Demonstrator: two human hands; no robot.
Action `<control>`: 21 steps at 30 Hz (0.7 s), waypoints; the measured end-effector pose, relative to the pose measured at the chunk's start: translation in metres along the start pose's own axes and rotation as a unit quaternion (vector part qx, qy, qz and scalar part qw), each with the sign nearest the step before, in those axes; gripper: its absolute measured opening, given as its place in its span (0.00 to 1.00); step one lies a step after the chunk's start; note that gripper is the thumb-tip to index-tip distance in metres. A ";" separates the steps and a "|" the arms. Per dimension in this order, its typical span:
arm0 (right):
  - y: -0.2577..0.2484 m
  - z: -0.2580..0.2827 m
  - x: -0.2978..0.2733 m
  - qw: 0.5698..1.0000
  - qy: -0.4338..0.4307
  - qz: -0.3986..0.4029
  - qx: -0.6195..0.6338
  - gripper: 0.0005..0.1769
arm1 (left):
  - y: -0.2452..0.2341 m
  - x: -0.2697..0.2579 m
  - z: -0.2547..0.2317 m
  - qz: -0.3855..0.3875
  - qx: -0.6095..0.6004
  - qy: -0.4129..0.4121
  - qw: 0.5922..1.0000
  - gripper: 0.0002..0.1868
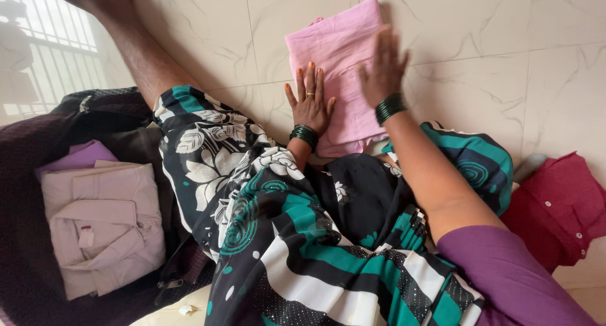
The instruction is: The person folds a pink shirt on a tiled floor. They smooth the fabric, fold the sleeves inward, fold the sides toward the center, and then fold the shirt in half to create a compact bundle.
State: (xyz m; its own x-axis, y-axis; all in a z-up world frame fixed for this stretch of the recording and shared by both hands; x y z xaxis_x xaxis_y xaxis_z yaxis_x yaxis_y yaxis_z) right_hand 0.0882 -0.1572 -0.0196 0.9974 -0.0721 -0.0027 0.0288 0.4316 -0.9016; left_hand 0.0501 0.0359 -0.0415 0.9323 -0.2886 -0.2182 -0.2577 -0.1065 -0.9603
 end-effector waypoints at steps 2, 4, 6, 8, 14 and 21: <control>0.027 0.044 -0.016 0.996 -0.070 0.049 -0.015 0.45 | 0.017 0.008 -0.004 0.029 0.005 0.016 0.999 0.44; 0.053 0.079 -0.034 0.985 -0.127 0.118 0.001 0.46 | 0.028 0.012 -0.003 0.013 0.059 0.032 0.998 0.40; 0.064 0.084 -0.044 0.978 -0.140 0.153 0.007 0.46 | 0.033 0.013 -0.004 -0.003 0.088 0.042 0.995 0.39; 0.073 0.078 -0.043 0.977 -0.137 0.166 -0.005 0.45 | 0.027 0.013 -0.004 -0.018 0.095 0.046 0.994 0.39; 0.041 -0.016 -0.003 0.981 0.060 0.175 -0.052 0.44 | 0.006 0.006 -0.007 0.037 0.022 0.033 0.999 0.41; -0.003 -0.047 -0.007 0.986 0.152 0.066 -0.005 0.46 | -0.012 0.003 0.006 0.016 0.000 -0.014 1.000 0.42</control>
State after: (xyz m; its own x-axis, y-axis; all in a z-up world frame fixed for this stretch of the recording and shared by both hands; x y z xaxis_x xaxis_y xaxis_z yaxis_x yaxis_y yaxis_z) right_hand 0.0776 -0.1999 -0.0372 0.9265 -0.2824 -0.2487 -0.1024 0.4467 -0.8888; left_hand 0.0575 0.0418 -0.0315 0.9304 -0.2652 -0.2531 -0.2869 -0.0969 -0.9531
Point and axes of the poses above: each hand's wrist, its own x-axis towards the middle knuckle, its own y-axis out of the palm, z = x × y, the point moved 10 cm from there along x, towards the middle knuckle, and after that the axes turned 8 degrees about x, right-handed, at the moved point
